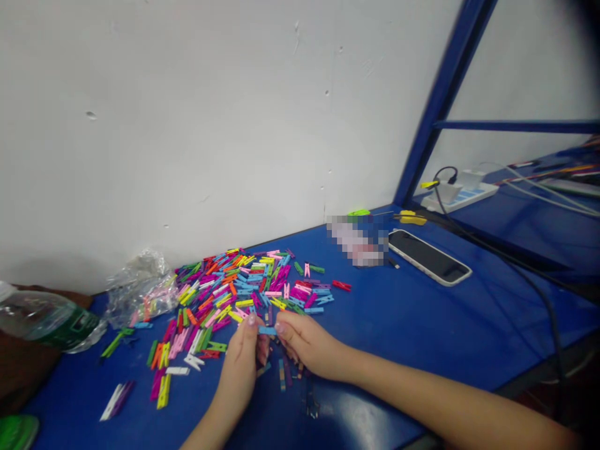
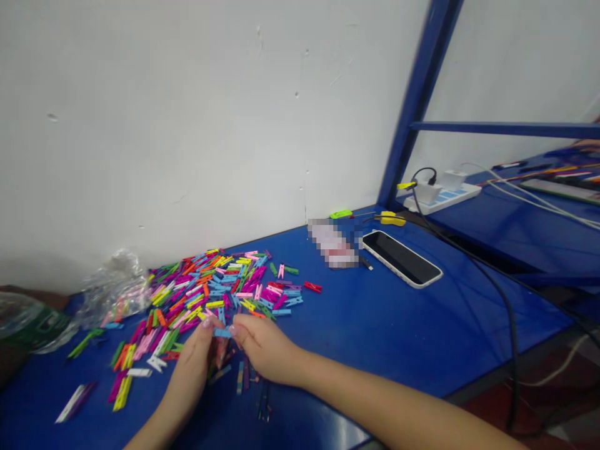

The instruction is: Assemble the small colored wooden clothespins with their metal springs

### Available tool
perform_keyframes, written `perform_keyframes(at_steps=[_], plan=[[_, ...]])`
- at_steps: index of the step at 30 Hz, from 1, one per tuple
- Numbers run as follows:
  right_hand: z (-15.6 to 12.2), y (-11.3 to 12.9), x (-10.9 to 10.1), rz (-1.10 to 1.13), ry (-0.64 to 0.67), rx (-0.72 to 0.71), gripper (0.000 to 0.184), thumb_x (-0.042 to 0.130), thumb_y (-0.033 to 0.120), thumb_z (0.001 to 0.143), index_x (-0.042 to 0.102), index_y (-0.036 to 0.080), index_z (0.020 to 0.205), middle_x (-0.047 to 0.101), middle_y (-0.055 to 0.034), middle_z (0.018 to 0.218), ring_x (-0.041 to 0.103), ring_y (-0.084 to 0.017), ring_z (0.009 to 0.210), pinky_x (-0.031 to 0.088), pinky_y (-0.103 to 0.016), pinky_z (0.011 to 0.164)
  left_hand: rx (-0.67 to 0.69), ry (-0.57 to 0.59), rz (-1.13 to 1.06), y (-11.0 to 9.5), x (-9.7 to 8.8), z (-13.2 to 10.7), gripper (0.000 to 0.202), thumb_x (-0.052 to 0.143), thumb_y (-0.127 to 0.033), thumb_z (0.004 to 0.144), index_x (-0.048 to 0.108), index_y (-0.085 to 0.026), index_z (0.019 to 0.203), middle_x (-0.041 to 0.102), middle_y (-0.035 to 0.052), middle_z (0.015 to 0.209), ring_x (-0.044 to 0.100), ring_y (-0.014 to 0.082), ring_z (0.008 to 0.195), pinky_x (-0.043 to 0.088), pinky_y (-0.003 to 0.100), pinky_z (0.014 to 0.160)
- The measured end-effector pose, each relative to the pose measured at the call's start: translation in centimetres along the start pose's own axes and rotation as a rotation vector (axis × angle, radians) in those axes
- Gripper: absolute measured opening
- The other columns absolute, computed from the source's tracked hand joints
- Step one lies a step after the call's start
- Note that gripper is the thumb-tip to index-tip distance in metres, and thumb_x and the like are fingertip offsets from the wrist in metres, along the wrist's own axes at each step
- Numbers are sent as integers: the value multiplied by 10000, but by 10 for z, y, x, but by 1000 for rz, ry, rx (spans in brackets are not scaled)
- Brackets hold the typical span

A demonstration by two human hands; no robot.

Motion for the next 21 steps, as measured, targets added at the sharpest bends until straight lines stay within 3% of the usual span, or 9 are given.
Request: perform_keyframes(at_steps=[3, 7, 11, 15, 18, 21], plan=[[0, 2, -2, -26, 14, -1, 310, 233, 332, 887, 350, 177, 646, 404, 39, 543, 383, -89, 505, 295, -200, 490, 1, 32, 24, -1, -1, 2, 409, 285, -514, 791, 418, -183, 591, 400, -50, 443, 373, 112, 416, 318, 232, 453], [1, 6, -4, -33, 23, 14, 331, 248, 339, 885, 355, 173, 619, 396, 43, 528, 385, -87, 507, 294, -194, 483, 115, 12, 211, -12, -6, 0, 419, 281, -486, 805, 410, -189, 540, 418, -31, 473, 402, 126, 460, 327, 238, 488], [0, 10, -9, 10, 9, 18, 365, 240, 378, 882, 375, 166, 617, 400, 41, 545, 385, -80, 505, 282, -191, 469, 324, -99, 444, -24, -12, -10, 429, 242, -475, 819, 454, -193, 575, 466, 0, 526, 443, 151, 510, 331, 252, 518], [0, 13, -15, 29, 30, -3, 427, 229, 458, 863, 384, 161, 597, 386, 41, 538, 374, -77, 494, 289, -188, 466, 557, -158, 609, -26, -14, -19, 478, 217, -510, 808, 557, -193, 695, 572, 65, 666, 512, 201, 671, 361, 295, 648], [-1, 14, -14, 94, 154, -2, 457, 205, 490, 855, 433, 156, 643, 401, 44, 517, 390, -74, 461, 319, -183, 461, 599, -179, 631, -23, -16, -19, 484, 219, -504, 811, 583, -194, 737, 605, 81, 732, 531, 208, 721, 370, 302, 691], [-3, 14, -12, 133, 171, -9, 480, 181, 502, 853, 455, 152, 673, 404, 44, 503, 396, -74, 441, 332, -179, 449, 617, -164, 630, -24, -15, -18, 453, 238, -468, 820, 588, -187, 754, 612, 78, 729, 540, 208, 721, 374, 301, 686]])
Point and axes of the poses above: each hand's wrist, its own z-axis towards the middle knuckle, its own x-axis out of the palm, y = z × x, the point moved 3 cm from there along z, towards the middle knuckle
